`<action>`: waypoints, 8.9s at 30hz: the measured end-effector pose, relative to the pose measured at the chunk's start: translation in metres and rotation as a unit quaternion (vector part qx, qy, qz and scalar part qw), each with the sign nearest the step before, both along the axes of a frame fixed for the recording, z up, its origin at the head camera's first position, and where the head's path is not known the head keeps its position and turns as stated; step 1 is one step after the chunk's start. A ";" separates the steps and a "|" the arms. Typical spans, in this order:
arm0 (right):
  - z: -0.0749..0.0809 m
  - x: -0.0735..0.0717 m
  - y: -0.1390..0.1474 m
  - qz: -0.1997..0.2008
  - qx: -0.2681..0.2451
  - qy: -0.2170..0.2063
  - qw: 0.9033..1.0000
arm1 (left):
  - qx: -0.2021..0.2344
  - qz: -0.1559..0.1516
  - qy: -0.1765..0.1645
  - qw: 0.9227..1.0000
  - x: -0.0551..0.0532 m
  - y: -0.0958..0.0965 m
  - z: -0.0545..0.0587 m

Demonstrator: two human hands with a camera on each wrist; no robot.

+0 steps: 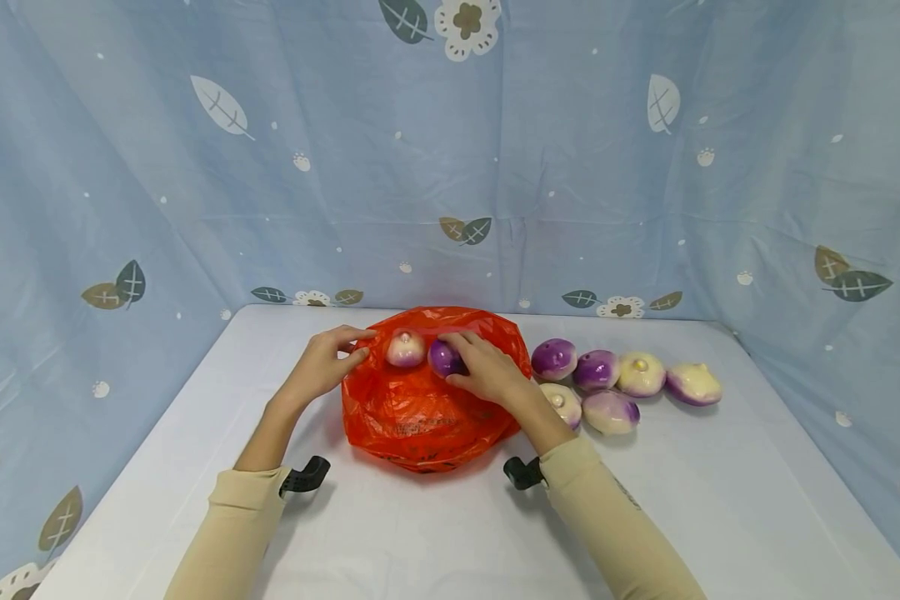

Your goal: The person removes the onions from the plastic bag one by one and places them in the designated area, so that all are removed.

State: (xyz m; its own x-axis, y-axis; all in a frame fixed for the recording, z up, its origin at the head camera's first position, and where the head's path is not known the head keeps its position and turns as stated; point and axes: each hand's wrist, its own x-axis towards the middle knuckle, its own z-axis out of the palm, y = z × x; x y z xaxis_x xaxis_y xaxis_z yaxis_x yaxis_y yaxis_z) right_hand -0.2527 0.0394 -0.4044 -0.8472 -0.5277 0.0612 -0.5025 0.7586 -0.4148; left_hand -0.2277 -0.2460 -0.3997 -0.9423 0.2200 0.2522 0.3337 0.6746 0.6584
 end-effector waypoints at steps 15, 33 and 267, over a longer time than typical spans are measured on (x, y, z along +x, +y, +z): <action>0.013 0.013 0.014 -0.002 -0.033 0.026 0.999 | 0.009 -0.002 -0.001 1.000 0.000 -0.001 -0.002; 0.040 0.042 0.049 -0.014 -0.049 0.058 0.997 | 0.014 -0.004 -0.005 1.000 0.001 -0.001 0.002; 0.021 0.031 0.047 0.000 0.013 0.022 1.000 | 0.010 0.003 0.012 1.000 0.006 0.000 0.004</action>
State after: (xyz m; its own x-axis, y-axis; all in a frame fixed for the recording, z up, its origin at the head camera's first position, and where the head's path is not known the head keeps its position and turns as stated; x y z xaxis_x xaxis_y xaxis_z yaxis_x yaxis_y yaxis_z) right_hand -0.2220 0.0866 -0.3830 -0.8438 -0.5300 0.0844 -0.5200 0.7684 -0.3731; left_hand -0.2213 -0.2460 -0.3952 -0.9370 0.2091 0.2797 0.3460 0.6641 0.6628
